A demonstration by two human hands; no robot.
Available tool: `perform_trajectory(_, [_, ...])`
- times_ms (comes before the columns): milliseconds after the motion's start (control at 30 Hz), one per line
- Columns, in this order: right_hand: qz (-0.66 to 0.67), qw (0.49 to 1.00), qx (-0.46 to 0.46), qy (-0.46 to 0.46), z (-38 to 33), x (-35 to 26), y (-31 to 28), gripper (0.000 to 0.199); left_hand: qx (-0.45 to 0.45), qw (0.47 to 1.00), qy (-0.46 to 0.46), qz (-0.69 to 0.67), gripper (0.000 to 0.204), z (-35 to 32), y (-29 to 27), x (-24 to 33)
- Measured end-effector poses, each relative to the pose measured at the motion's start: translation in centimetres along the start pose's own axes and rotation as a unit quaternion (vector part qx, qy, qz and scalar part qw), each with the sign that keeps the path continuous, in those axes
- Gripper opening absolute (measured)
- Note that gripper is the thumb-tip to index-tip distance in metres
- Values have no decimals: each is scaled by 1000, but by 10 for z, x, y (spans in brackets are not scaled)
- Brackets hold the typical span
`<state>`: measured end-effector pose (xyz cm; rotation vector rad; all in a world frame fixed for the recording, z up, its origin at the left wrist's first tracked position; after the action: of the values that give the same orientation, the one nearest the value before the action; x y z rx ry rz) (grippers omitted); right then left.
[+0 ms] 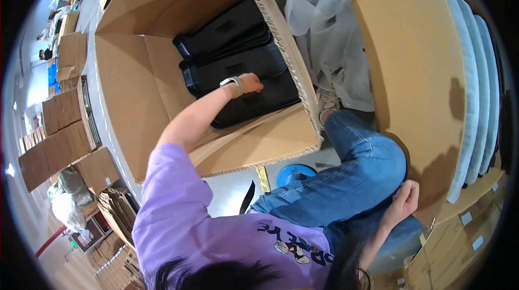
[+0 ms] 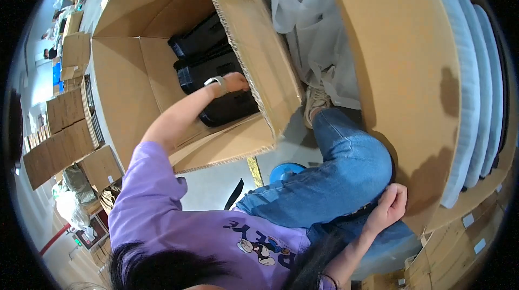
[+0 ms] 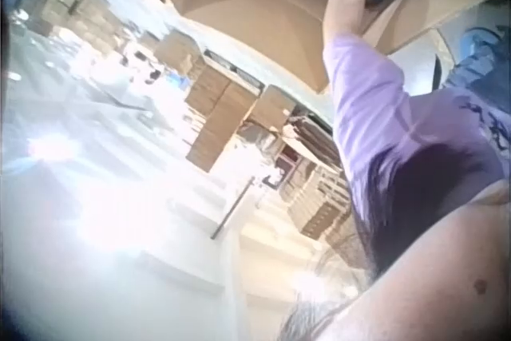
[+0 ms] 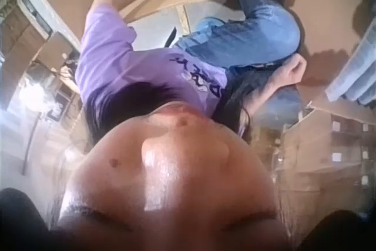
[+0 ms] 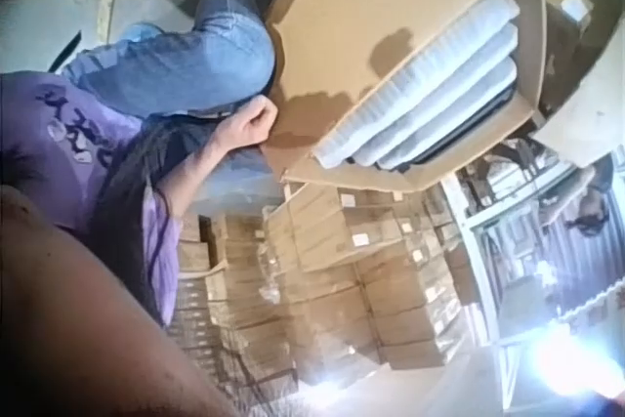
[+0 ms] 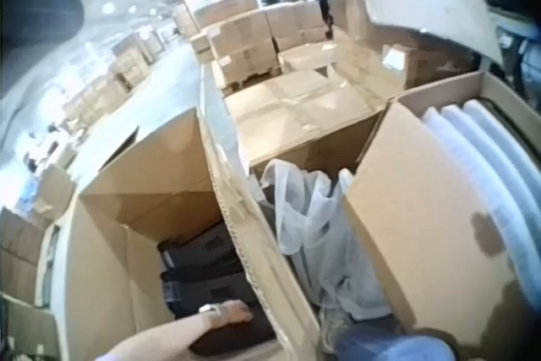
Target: Applying small black adhesive stickers to plastic components in a warehouse.
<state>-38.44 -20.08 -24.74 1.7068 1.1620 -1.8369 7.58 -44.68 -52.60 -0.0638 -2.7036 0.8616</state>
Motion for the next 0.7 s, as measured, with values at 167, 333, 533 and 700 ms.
perform_trajectory(167, [49,998,13,35,-2,-14,-22,17,108,978,-24,-177,23,-70,-128,51])
perform_trajectory(333, [82,995,7,-51,6,-64,-53,13,434,784,220,-386,12,-234,-216,196])
perform_trajectory(533, [-151,959,92,-223,99,-127,-116,14,339,803,482,-90,9,-312,-130,406])
perform_trajectory(700, [-383,906,-29,-180,206,-68,-124,26,188,822,511,-166,16,-275,-43,490])
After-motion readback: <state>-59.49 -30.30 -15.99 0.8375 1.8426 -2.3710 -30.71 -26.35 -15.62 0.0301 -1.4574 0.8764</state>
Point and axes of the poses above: each hand's wrist, its own z-axis towards the middle knuckle, its own y-axis out of the palm, x = y × z, the point moved 6 cm from there along z, towards the middle knuckle, and after that the axes turned 11 degrees about z, right-handed, at the moved point
